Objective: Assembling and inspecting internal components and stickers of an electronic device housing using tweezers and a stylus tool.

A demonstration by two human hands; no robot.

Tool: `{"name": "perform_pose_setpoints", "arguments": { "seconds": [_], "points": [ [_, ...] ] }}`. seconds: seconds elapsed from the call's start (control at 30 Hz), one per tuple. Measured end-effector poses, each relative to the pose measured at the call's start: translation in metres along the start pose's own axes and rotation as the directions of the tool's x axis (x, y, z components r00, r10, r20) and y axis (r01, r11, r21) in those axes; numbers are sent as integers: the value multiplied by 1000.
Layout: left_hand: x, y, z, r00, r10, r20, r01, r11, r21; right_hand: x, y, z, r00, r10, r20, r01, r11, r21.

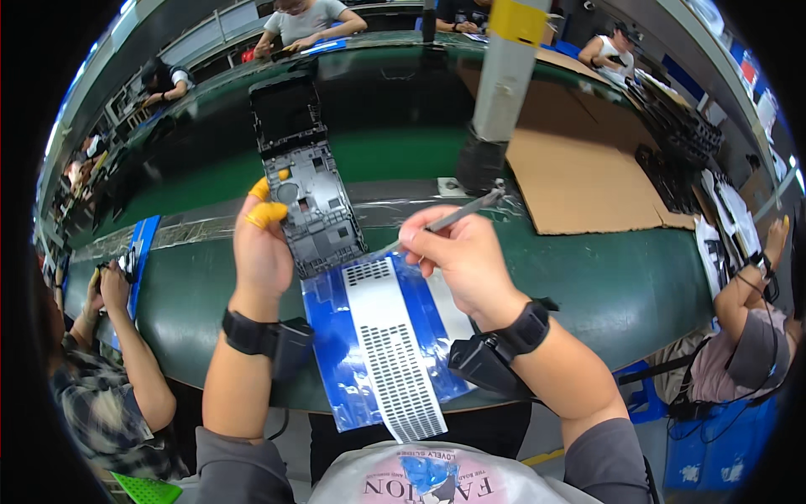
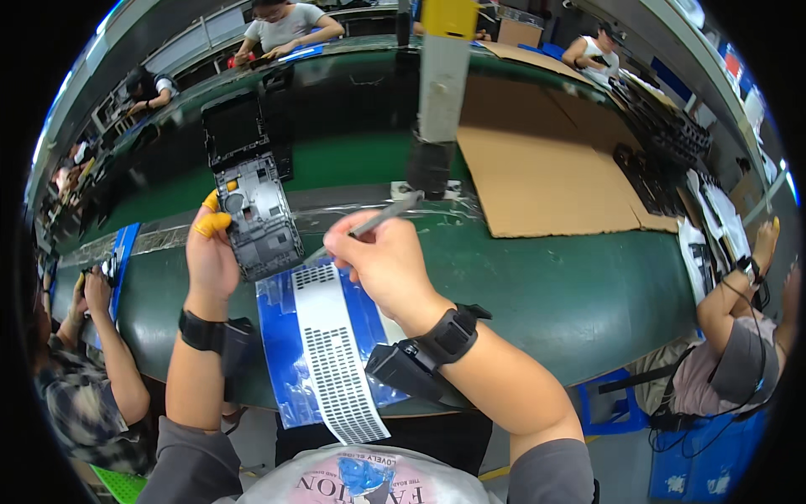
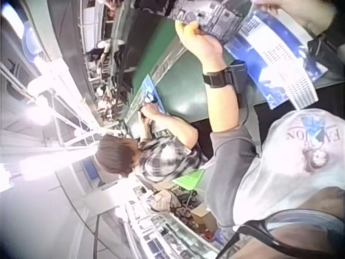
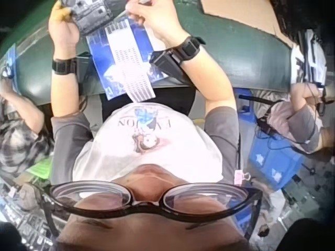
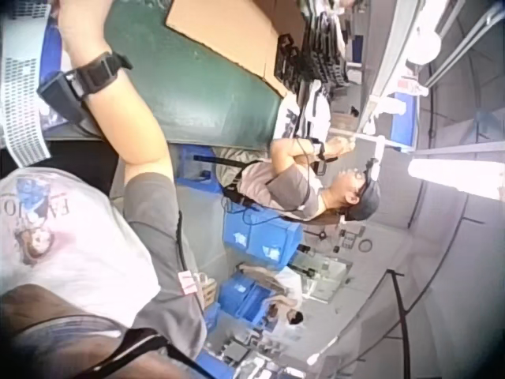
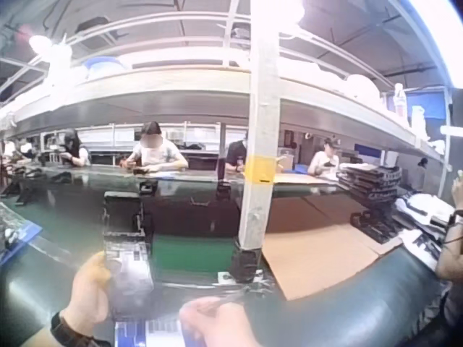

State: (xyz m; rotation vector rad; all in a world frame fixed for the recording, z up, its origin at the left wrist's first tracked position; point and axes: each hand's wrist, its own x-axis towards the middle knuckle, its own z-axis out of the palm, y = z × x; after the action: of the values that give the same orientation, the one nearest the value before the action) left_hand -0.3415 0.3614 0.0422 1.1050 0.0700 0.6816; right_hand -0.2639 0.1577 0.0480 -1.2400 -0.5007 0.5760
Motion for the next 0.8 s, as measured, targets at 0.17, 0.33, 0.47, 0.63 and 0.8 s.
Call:
{"name": "perform_pose_setpoints", "arguments": {
  "seconds": [0.17,0.33,0.47,0.63,0.8],
  "points": [
    [-11,-10,-21,990,-32,-134,17,994,-107,15,44,-6,991,46,-128,-59,993,-102],
    [-12,-28,-11,969,-135,-208,111,986,-122,18,49,-16,974,173,-144,-186,979,-80],
    [-14,-25,-8,959,-195,-205,166,975,-150,20,48,-14,972,163,-170,-181,979,-95],
    [-20,-18,5,973,-145,-181,100,967,-235,21,49,-11,975,159,-153,-177,978,-108],
    [-22,-20,8,989,-56,-140,20,968,-252,18,52,-12,973,156,-168,-172,981,-87]
  ]
}}
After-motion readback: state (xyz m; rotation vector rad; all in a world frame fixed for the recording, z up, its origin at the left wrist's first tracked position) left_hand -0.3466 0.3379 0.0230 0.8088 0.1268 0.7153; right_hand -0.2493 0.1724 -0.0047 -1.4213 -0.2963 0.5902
